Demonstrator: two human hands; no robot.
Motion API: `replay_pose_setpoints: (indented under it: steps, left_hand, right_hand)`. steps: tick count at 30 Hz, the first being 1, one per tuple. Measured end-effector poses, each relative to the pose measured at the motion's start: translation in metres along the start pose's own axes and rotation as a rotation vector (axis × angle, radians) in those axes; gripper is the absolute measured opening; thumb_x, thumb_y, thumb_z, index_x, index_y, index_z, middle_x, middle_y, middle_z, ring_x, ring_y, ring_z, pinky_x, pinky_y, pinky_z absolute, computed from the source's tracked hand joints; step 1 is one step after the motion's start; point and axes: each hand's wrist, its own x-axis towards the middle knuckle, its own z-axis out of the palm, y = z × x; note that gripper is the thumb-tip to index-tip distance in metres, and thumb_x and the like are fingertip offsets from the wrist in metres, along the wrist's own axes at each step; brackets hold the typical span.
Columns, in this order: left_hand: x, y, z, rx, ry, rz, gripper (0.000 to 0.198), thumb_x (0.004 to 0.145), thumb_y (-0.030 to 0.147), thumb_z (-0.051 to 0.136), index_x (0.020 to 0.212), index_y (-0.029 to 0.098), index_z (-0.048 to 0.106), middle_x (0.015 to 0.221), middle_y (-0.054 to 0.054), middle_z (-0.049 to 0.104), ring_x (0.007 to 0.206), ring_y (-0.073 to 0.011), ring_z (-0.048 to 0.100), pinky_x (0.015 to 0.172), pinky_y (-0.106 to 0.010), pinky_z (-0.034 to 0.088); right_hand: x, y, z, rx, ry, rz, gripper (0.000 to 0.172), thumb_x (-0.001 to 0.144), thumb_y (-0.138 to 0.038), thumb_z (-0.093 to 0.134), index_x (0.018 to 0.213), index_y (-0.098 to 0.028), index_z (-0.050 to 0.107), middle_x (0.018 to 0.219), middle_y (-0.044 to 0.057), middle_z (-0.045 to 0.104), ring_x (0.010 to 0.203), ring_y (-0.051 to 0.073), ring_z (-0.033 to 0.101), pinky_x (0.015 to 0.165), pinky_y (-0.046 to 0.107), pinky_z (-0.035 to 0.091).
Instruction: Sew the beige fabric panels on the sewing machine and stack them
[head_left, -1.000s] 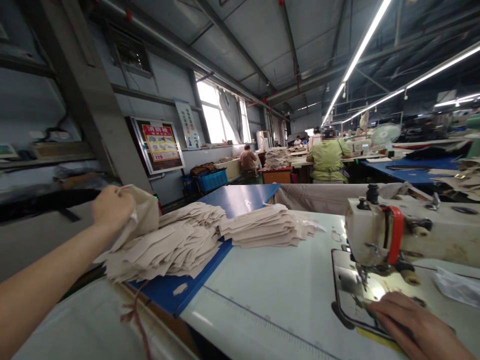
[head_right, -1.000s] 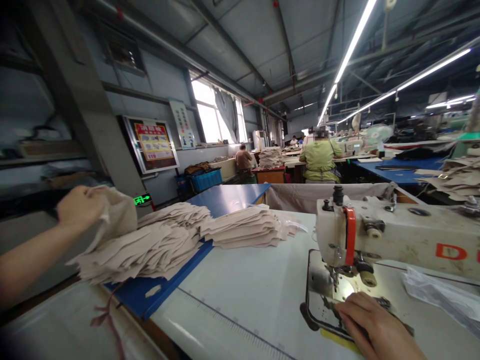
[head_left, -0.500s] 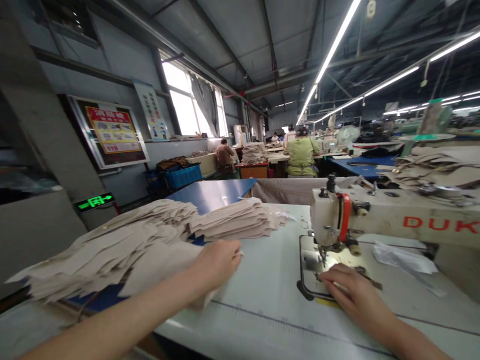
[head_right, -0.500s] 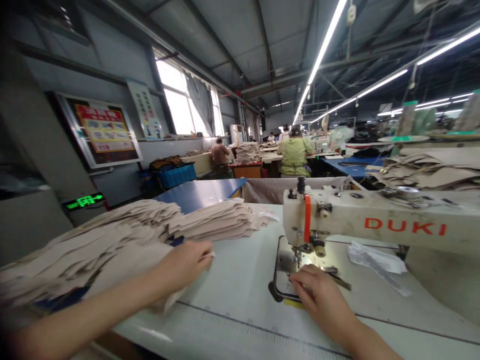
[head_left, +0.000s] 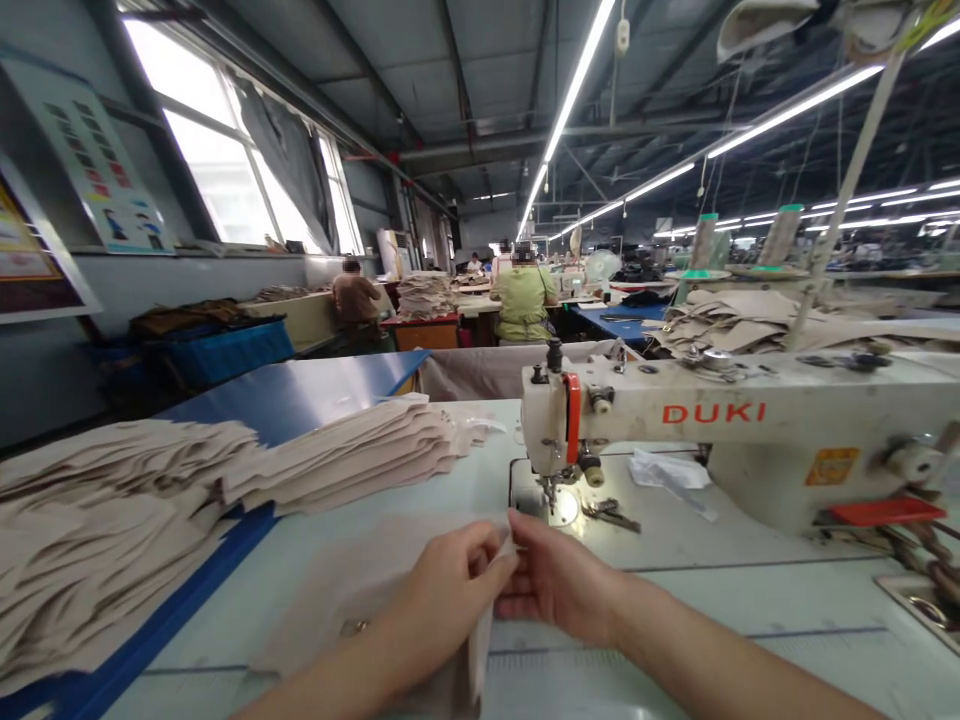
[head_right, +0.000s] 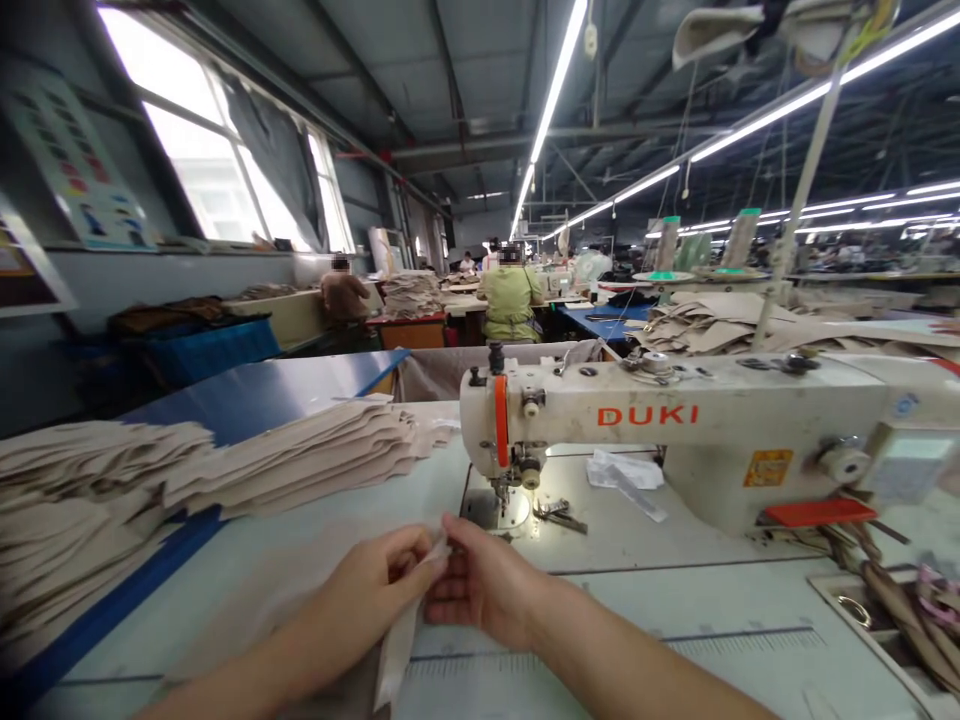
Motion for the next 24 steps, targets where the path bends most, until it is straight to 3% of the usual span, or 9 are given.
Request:
replay_pose_setpoints:
  steps: [5, 7, 9, 12, 15, 19, 24]
  left_hand:
    - [-0.016, -0.002, -0.013, -0.137, -0.156, 0.108, 0.032, 0.092, 0.046, 0.044, 0.077, 0.02, 0.058, 0.068, 0.002, 0.061, 0.065, -0.0156, 0.058, 0.059, -0.024, 0.043]
    - [-0.016, -0.014, -0.016, -0.092, -0.078, 0.127, 0.036, 0.094, 0.046, 0.039, 0.082, 0.02, 0.061, 0.077, -0.001, 0.067, 0.073, -0.0176, 0.063, 0.067, -0.025, 0.049]
    - [-0.014, -0.033, -0.014, 0.045, 0.029, 0.181, 0.035, 0.094, 0.044, 0.041, 0.099, 0.021, 0.065, 0.1, -0.005, 0.071, 0.094, -0.0213, 0.065, 0.085, -0.029, 0.05]
    - [-0.014, -0.062, -0.004, 0.3, 0.029, 0.261, 0.046, 0.093, 0.043, 0.044, 0.133, 0.021, 0.054, 0.139, -0.008, 0.055, 0.127, -0.0253, 0.05, 0.108, -0.038, 0.039]
    - [-0.014, -0.077, 0.008, 0.479, -0.031, 0.233, 0.053, 0.097, 0.043, 0.04, 0.144, 0.02, 0.043, 0.15, -0.009, 0.041, 0.136, -0.027, 0.04, 0.111, -0.043, 0.034]
    - [-0.01, -0.074, 0.013, 0.567, -0.08, 0.127, 0.054, 0.099, 0.041, 0.033, 0.147, 0.018, 0.038, 0.154, -0.01, 0.031, 0.142, -0.0291, 0.028, 0.113, -0.05, 0.028]
    - [-0.003, -0.065, 0.01, 0.62, -0.097, 0.07, 0.052, 0.098, 0.037, 0.031, 0.148, 0.02, 0.037, 0.154, -0.009, 0.031, 0.142, -0.0289, 0.028, 0.112, -0.05, 0.029]
  right_hand:
    - [0.0, -0.004, 0.001, -0.056, 0.056, -0.068, 0.039, 0.07, -0.053, 0.071, 0.079, -0.016, 0.062, 0.071, 0.001, 0.065, 0.067, 0.015, 0.061, 0.07, 0.027, 0.047]
    - [0.001, -0.006, -0.002, -0.132, 0.11, -0.091, 0.034, 0.062, -0.042, 0.078, 0.076, -0.016, 0.063, 0.066, -0.001, 0.065, 0.063, 0.014, 0.06, 0.068, 0.027, 0.047]
    - [0.004, -0.007, -0.006, -0.181, 0.17, -0.103, 0.031, 0.055, -0.032, 0.082, 0.073, -0.015, 0.063, 0.061, -0.003, 0.063, 0.058, 0.012, 0.058, 0.064, 0.025, 0.046]
    - [0.007, -0.009, -0.01, -0.235, 0.216, -0.099, 0.029, 0.056, -0.028, 0.082, 0.075, -0.016, 0.064, 0.061, -0.003, 0.063, 0.056, 0.011, 0.056, 0.057, 0.023, 0.043]
    - [0.008, -0.009, -0.012, -0.283, 0.238, -0.087, 0.028, 0.061, -0.028, 0.081, 0.074, -0.017, 0.06, 0.063, -0.004, 0.064, 0.054, 0.01, 0.057, 0.053, 0.022, 0.043]
    - [0.007, -0.011, -0.018, -0.354, 0.256, -0.077, 0.03, 0.061, -0.026, 0.082, 0.069, -0.018, 0.054, 0.054, -0.007, 0.056, 0.046, 0.008, 0.051, 0.048, 0.02, 0.04]
    - [0.007, -0.017, -0.024, -0.435, 0.267, -0.105, 0.03, 0.061, -0.025, 0.081, 0.066, -0.018, 0.053, 0.051, -0.008, 0.053, 0.043, 0.005, 0.046, 0.045, 0.017, 0.036]
